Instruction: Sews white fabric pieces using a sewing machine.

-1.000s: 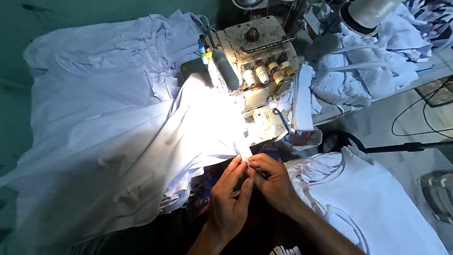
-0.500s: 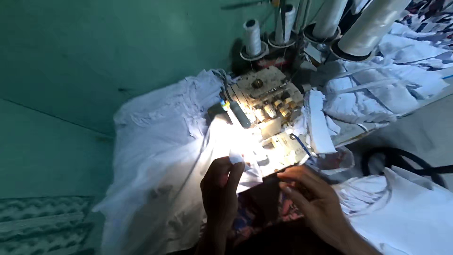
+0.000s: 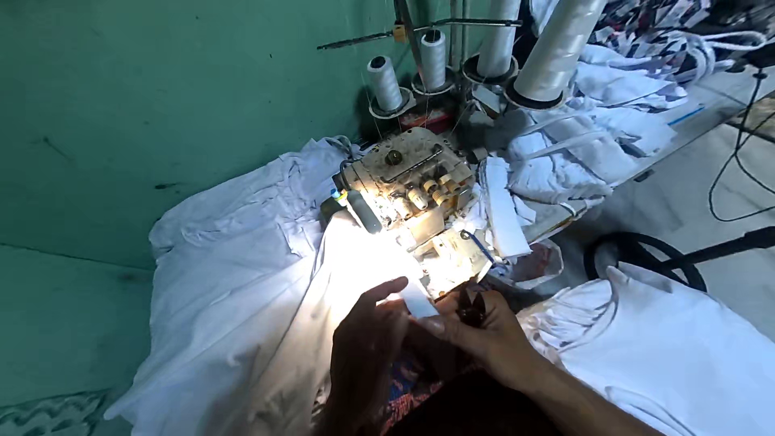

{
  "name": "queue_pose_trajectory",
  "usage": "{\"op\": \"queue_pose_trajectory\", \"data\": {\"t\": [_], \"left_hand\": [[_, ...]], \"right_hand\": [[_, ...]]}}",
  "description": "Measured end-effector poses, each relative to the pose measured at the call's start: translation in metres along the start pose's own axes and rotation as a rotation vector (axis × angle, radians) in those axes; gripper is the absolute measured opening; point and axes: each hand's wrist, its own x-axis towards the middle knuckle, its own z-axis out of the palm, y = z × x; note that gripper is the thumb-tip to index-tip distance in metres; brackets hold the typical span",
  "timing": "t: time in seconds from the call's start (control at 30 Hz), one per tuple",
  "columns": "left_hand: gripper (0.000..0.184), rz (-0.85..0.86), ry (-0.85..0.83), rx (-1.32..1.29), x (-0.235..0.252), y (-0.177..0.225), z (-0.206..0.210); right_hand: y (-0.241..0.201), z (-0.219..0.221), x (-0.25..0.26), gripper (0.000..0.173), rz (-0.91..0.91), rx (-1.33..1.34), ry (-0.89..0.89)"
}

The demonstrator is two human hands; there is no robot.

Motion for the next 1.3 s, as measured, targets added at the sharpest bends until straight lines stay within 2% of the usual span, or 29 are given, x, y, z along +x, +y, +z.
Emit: {"op": "queue_pose_trajectory", "data": {"t": [0.07, 0.17, 0.23, 0.3, 0.4, 0.53, 0.73, 0.83, 0.97, 1.03, 1.13, 1.3], "left_hand": [[0.03, 0.048, -0.003, 0.243, 0.012, -0.013, -0.009], [0.03, 0.25, -0.055, 0.895, 0.041, -0.053, -0.043], [0.037, 0.258, -0.253, 1.224, 0.056, -0.072, -0.067], [0.046, 0.205, -0.422, 1.374, 0.06, -0.067, -0.083], [0.043, 0.104, -0.528, 1.33, 0.043, -0.033, -0.091], [0.033, 0.048, -0.638, 1.055, 0.006, 0.007, -0.083], [0.02, 0.211, -0.609, 0.888, -0.018, 0.063, -0.065], [0.016, 0.265, -0.525, 0.805, -0.011, 0.077, -0.062], [0.04, 0.192, -0.473, 0.954, 0.007, 0.065, -0.078], [0.036, 0.201, -0.524, 0.834, 0.016, 0.058, -0.073], [0.026, 0.304, -0.6, 0.65, 0.024, 0.065, -0.049], [0.027, 0.454, -0.589, 0.736, 0.031, 0.069, -0.028]], "right_hand": [[0.001, -0.001, -0.004, 0.01, 0.022, -0.017, -0.002], [-0.001, -0.002, -0.012, 0.01, -0.017, -0.013, -0.09], [-0.002, -0.003, -0.013, 0.011, -0.026, -0.052, -0.115], [-0.006, -0.005, -0.012, 0.011, -0.042, -0.083, -0.12], [-0.009, -0.007, -0.009, 0.011, -0.1, -0.09, -0.119], [-0.008, -0.003, 0.006, 0.015, -0.107, -0.055, -0.144], [-0.016, 0.019, 0.032, 0.039, -0.061, 0.037, -0.51], [-0.016, 0.023, 0.032, 0.043, -0.072, -0.042, -0.636], [-0.02, 0.012, 0.015, 0.036, -0.027, -0.185, -0.548], [-0.026, 0.01, 0.006, 0.037, -0.04, -0.273, -0.493], [-0.038, 0.009, -0.007, 0.043, -0.122, -0.395, -0.428], [-0.05, -0.001, -0.022, 0.046, -0.236, -0.598, -0.342]]}}
